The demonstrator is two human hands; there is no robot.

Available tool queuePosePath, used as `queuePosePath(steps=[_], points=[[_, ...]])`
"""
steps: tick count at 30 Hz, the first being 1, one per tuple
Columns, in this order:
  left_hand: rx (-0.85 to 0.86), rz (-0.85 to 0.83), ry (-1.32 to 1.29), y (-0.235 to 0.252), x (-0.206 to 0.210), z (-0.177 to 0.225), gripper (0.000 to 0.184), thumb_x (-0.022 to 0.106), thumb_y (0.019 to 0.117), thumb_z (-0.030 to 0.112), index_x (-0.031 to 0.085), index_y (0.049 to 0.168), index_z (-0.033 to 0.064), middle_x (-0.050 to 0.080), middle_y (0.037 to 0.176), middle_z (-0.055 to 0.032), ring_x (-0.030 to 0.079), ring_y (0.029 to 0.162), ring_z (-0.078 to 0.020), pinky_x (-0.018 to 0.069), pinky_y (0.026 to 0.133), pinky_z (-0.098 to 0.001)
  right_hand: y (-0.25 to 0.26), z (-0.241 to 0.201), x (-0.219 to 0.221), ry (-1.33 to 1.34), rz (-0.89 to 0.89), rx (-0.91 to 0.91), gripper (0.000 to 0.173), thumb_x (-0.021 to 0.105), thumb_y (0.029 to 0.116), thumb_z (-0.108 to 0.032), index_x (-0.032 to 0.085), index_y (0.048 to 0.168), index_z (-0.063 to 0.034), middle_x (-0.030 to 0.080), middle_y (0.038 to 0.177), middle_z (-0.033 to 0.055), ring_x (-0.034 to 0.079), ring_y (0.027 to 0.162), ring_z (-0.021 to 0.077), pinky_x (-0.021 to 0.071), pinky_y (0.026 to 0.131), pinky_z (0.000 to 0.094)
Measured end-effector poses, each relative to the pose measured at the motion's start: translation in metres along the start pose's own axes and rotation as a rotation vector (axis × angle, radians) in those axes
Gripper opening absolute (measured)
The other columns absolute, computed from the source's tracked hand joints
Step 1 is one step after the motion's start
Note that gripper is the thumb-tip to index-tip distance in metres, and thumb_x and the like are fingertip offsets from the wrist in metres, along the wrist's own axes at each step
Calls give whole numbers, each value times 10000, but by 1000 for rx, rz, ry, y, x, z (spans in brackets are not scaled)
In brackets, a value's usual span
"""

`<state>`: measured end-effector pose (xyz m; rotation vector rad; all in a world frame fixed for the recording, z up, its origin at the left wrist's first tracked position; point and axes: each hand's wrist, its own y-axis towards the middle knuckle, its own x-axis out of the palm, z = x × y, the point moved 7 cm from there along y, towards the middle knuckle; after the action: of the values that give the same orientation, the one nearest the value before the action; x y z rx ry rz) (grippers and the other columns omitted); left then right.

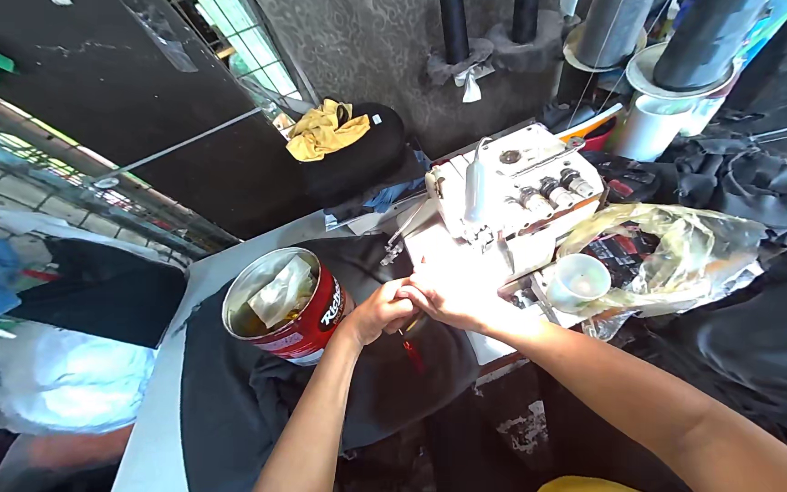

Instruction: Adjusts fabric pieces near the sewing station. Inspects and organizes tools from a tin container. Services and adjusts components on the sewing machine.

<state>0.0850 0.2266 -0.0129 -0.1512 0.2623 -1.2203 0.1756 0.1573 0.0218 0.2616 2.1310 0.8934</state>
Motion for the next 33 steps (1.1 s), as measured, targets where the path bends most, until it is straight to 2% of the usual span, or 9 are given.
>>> queuePosePath(steps=[2,8,14,15,17,19,26,31,33], points=[[-17,-6,74,2,-2,3,81,589,825,228,563,756,262,482,548,151,358,410,53,290,390,-127,-1,3,-2,7,21,35,416,460,1071,-259,666,793,-29,602,714,88,628,709,210,478,639,357],[-46,-5,266,5,-5,18,82,531,866,179,582,829,232,509,600,150,379,451,48,303,426,-139,1,7,-4,-31,19,90,398,466,1068,-271,686,830,-40,611,706,77,639,706,207,486,631,365],[-52,3,307,2,-1,27,125,596,825,161,579,928,229,566,698,176,440,522,71,366,480,-122,3,8,-1,-108,3,66,396,471,1064,-298,680,834,-53,618,730,78,649,727,224,491,628,389],[-46,8,324,2,-1,28,158,623,817,153,592,962,209,591,746,172,482,577,76,401,527,-122,4,8,-2,-102,-5,70,398,469,1065,-296,681,838,-47,622,739,84,652,737,229,494,638,396],[-14,-1,346,2,0,31,263,689,805,122,622,1058,141,660,906,152,605,812,87,506,744,-132,4,6,-2,-93,-1,72,394,470,1064,-295,681,837,-53,628,743,81,654,736,224,499,641,393],[24,-22,328,2,2,32,351,724,795,85,622,1131,70,683,1010,112,635,974,62,523,906,-165,5,7,-2,-66,2,80,395,474,1063,-291,677,830,-45,626,742,87,653,730,225,499,634,392],[49,-3,380,5,4,33,331,718,738,93,645,1061,99,681,944,129,637,912,65,533,844,-162,5,9,3,-30,-20,101,381,485,1063,-289,695,879,-30,644,771,102,665,761,238,511,662,403],[41,15,384,5,2,32,348,736,736,96,645,1072,92,687,956,124,638,932,64,529,870,-164,6,10,4,-30,-27,104,392,476,1067,-301,705,891,-35,663,803,104,678,791,242,525,687,411],[63,17,415,6,2,31,364,752,746,116,658,1093,59,692,988,92,637,959,52,528,894,-181,7,10,2,-51,-47,109,414,463,1072,-324,695,879,-40,660,803,105,677,805,253,522,699,434]])
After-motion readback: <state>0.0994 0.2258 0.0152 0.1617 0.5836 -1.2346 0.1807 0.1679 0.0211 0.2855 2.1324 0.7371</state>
